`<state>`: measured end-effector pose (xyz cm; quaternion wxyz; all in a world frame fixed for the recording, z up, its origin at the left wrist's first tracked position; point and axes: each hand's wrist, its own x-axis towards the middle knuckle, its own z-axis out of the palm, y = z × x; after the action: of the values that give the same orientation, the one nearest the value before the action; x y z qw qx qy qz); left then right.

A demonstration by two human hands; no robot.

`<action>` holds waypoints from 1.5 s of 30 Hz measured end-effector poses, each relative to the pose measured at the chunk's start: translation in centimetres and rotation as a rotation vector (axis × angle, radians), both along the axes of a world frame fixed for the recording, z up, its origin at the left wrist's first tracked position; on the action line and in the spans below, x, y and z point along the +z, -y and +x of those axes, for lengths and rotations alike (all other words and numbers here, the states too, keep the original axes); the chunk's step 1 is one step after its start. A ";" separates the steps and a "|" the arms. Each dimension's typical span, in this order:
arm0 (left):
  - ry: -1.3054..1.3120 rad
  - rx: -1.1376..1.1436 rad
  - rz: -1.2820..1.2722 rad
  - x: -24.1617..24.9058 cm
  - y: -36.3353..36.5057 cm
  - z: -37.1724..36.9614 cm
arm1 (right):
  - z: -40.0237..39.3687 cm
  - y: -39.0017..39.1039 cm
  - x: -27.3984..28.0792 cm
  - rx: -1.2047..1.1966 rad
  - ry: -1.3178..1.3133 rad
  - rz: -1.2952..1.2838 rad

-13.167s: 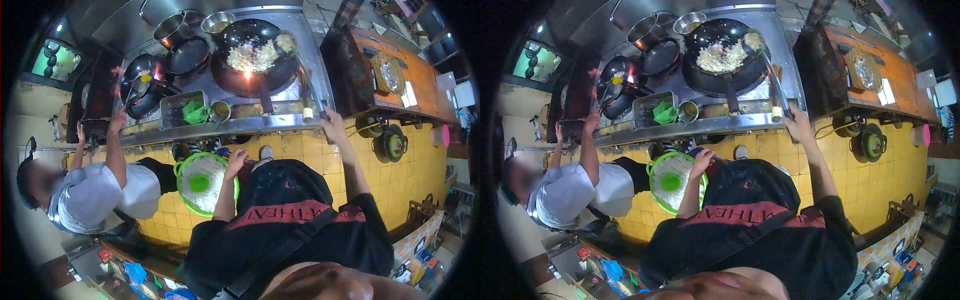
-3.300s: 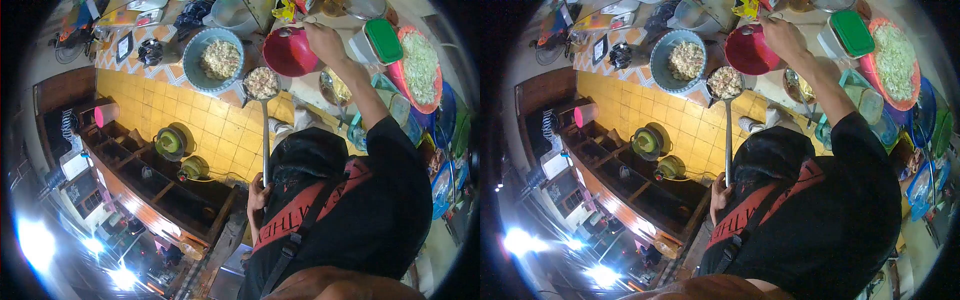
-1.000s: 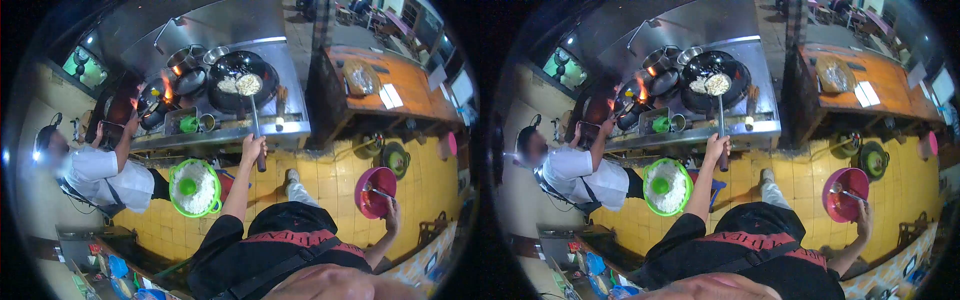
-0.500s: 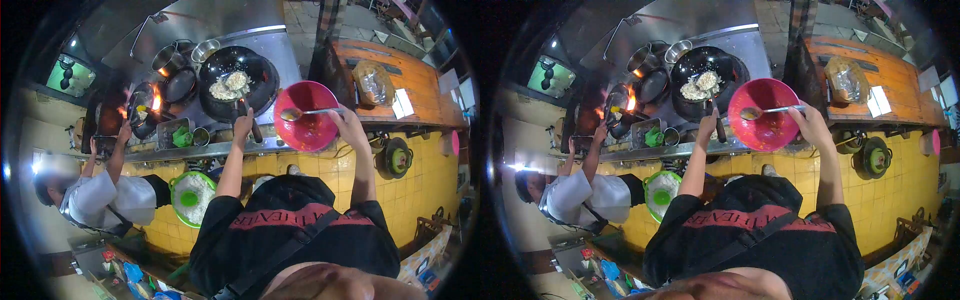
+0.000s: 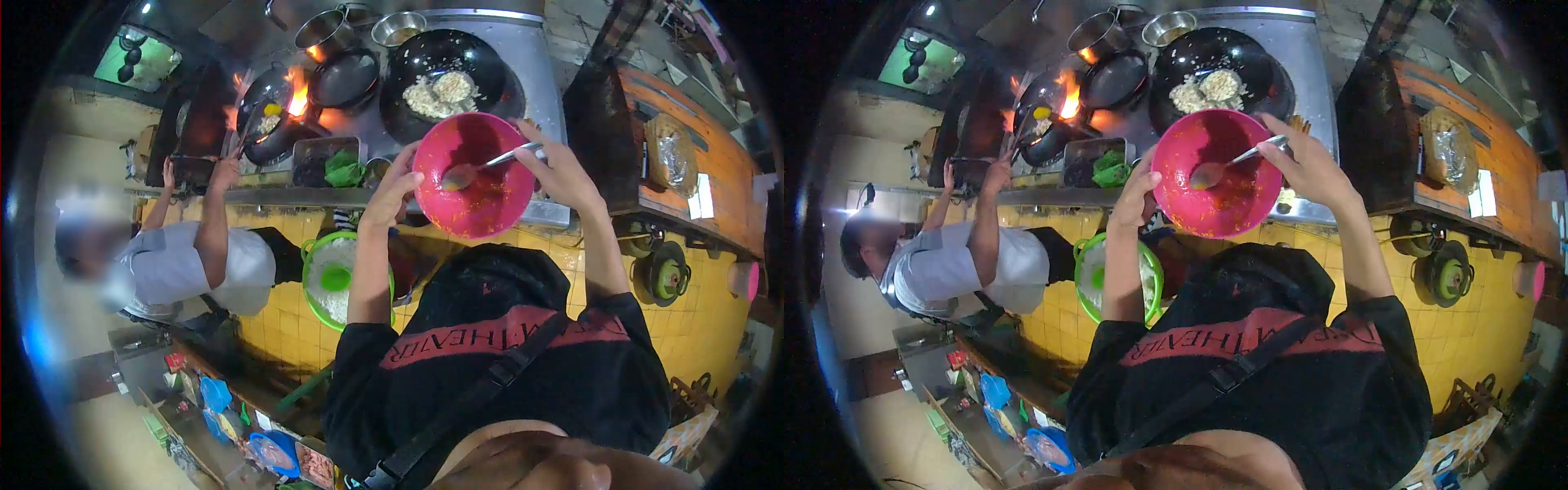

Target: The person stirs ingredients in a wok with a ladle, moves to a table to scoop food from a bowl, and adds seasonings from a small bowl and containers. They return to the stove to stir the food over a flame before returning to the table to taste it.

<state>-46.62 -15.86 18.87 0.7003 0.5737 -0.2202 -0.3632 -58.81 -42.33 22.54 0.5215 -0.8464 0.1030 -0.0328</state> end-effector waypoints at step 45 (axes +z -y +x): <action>0.485 0.991 0.122 -3.8 1.8 -0.1 | 0.4 -7.1 -0.7 0.471 0.508 -0.194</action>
<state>-46.71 -17.66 15.11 0.6823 0.7153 -0.0574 0.1401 -58.39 -35.18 21.87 0.4409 -0.8573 -0.2313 -0.1305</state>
